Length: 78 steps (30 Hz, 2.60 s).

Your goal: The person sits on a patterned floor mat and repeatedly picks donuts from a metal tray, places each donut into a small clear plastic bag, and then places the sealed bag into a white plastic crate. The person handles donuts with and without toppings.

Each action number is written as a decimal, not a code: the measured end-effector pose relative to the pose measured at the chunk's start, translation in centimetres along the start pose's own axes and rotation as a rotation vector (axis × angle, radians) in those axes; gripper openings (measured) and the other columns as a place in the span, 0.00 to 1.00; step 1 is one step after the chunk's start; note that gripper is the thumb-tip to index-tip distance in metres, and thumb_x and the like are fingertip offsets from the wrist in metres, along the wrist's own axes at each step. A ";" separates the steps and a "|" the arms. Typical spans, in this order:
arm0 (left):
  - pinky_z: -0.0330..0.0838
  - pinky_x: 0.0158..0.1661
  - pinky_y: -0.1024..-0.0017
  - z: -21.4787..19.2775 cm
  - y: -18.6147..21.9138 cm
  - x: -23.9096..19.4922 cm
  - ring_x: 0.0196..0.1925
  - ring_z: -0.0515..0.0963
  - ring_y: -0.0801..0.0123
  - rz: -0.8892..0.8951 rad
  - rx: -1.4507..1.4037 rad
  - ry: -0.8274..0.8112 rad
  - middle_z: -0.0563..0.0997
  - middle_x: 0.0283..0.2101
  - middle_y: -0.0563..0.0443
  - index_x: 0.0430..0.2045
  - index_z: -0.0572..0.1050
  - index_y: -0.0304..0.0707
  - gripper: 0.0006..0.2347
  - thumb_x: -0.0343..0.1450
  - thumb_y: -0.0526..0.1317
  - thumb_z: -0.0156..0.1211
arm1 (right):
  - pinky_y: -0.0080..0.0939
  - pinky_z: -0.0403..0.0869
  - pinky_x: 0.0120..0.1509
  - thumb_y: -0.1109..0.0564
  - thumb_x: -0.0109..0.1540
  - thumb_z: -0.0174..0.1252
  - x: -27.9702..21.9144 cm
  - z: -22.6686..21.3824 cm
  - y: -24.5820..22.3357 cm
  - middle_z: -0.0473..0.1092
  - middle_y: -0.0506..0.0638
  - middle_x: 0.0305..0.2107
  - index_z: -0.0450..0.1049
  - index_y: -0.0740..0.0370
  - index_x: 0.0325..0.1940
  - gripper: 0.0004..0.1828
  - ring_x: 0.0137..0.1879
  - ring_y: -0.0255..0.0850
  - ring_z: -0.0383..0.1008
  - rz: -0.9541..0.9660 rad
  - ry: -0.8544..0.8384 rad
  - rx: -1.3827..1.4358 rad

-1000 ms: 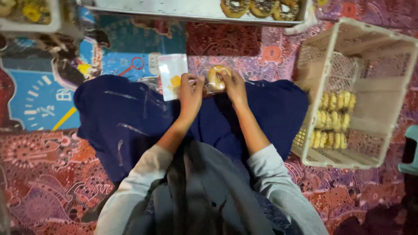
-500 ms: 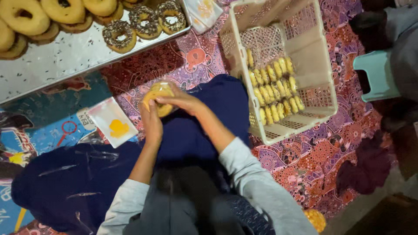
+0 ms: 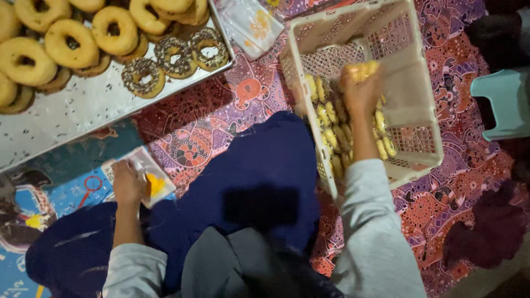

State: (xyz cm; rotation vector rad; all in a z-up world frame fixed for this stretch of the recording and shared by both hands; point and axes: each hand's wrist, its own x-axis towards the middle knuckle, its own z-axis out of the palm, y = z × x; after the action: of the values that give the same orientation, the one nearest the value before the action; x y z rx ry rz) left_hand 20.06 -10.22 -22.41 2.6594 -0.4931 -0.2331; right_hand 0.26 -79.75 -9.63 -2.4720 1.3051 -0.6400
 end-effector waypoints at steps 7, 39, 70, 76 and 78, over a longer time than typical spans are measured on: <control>0.74 0.45 0.55 0.8 -0.2 -0.7 0.42 0.78 0.45 -0.023 -0.069 0.042 0.75 0.42 0.36 0.36 0.77 0.33 0.04 0.73 0.34 0.63 | 0.56 0.71 0.63 0.44 0.70 0.64 0.2 2.6 3.8 0.74 0.69 0.50 0.75 0.69 0.61 0.26 0.56 0.64 0.73 -0.106 -0.060 0.017; 0.73 0.43 0.56 -0.5 1.2 0.0 0.39 0.78 0.48 -0.070 -0.097 0.052 0.76 0.38 0.37 0.35 0.75 0.30 0.06 0.70 0.34 0.64 | 0.56 0.74 0.54 0.49 0.59 0.59 2.1 9.1 -6.7 0.77 0.64 0.41 0.83 0.55 0.41 0.13 0.48 0.59 0.77 -0.460 -1.000 -0.282; 0.72 0.53 0.57 -17.9 28.9 -2.5 0.53 0.77 0.42 0.401 -0.461 0.557 0.75 0.52 0.26 0.55 0.68 0.24 0.25 0.62 0.30 0.65 | 0.45 0.78 0.54 0.56 0.64 0.63 -20.2 -3.9 -33.5 0.80 0.55 0.43 0.80 0.57 0.50 0.11 0.49 0.50 0.82 -0.711 -0.701 0.676; 0.80 0.43 0.73 -18.1 25.8 -0.9 0.42 0.85 0.65 -0.024 -0.837 0.505 0.85 0.44 0.41 0.58 0.71 0.33 0.18 0.72 0.28 0.58 | 0.59 0.63 0.70 0.60 0.60 0.61 -23.5 -9.4 -36.2 0.71 0.65 0.54 0.74 0.67 0.58 0.21 0.62 0.60 0.71 -0.876 -0.403 0.714; 0.80 0.44 0.75 -18.1 25.8 -0.3 0.42 0.86 0.66 0.054 -0.777 0.613 0.85 0.45 0.41 0.55 0.72 0.35 0.14 0.74 0.29 0.60 | 0.63 0.57 0.79 0.61 0.63 0.59 -24.5 -10.9 -37.4 0.69 0.63 0.59 0.72 0.67 0.62 0.22 0.66 0.58 0.70 -0.878 -0.318 0.732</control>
State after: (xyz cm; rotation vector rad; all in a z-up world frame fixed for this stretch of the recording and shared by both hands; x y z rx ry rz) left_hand 16.24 -25.16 5.05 1.8178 -0.2021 0.3417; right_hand 9.22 -38.91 9.70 -2.2441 -0.1940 -0.6815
